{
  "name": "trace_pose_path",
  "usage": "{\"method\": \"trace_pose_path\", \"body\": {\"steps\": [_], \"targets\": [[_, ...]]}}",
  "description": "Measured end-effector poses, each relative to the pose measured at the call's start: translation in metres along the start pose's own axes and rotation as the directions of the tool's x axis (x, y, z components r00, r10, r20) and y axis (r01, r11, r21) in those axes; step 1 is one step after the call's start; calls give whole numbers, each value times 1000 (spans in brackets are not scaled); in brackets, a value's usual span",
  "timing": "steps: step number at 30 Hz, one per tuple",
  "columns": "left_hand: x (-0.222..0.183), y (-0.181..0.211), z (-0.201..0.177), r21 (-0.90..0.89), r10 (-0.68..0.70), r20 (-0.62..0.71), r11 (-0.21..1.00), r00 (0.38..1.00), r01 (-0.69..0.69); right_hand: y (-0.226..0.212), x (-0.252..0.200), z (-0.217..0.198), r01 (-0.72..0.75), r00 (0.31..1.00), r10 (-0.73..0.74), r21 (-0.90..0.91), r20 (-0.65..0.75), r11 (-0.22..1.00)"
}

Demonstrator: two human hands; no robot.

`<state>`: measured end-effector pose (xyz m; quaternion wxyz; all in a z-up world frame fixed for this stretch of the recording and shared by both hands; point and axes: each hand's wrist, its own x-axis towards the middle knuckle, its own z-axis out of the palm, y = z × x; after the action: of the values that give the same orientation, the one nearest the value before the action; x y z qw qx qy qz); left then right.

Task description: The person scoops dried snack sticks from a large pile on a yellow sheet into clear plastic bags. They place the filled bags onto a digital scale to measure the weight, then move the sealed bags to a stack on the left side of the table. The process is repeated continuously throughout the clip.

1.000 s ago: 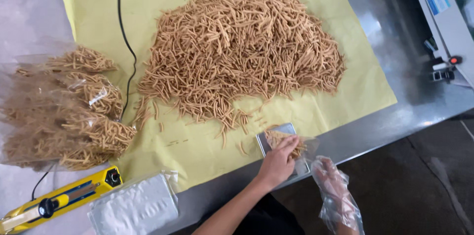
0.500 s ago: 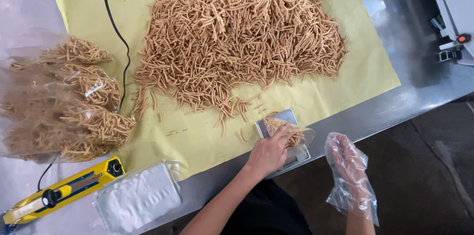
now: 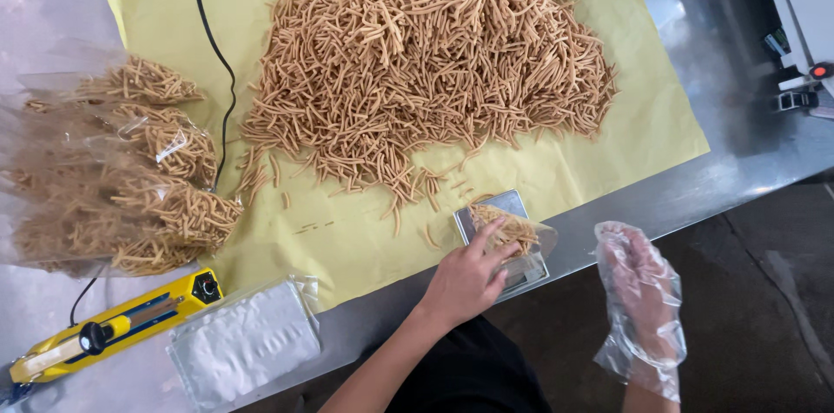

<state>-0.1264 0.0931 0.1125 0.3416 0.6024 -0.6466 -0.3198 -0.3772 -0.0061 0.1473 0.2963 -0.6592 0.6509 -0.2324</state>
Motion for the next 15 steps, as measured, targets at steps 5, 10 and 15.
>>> {"method": "trace_pose_path", "body": {"steps": [5,10,15], "targets": [[-17,-25,-14,-12,-166,-13,986,986,166,-30,-10,-16,-109,994,106,572,39,813],[-31,-52,-17,-60,-282,-20,958,959,281,-8,5,-50,-425,840,-128,786,528,449],[-36,-68,-8,-55,-320,-25,946,947,318,-19,25,-10,558,390,-719,474,575,681]]}}
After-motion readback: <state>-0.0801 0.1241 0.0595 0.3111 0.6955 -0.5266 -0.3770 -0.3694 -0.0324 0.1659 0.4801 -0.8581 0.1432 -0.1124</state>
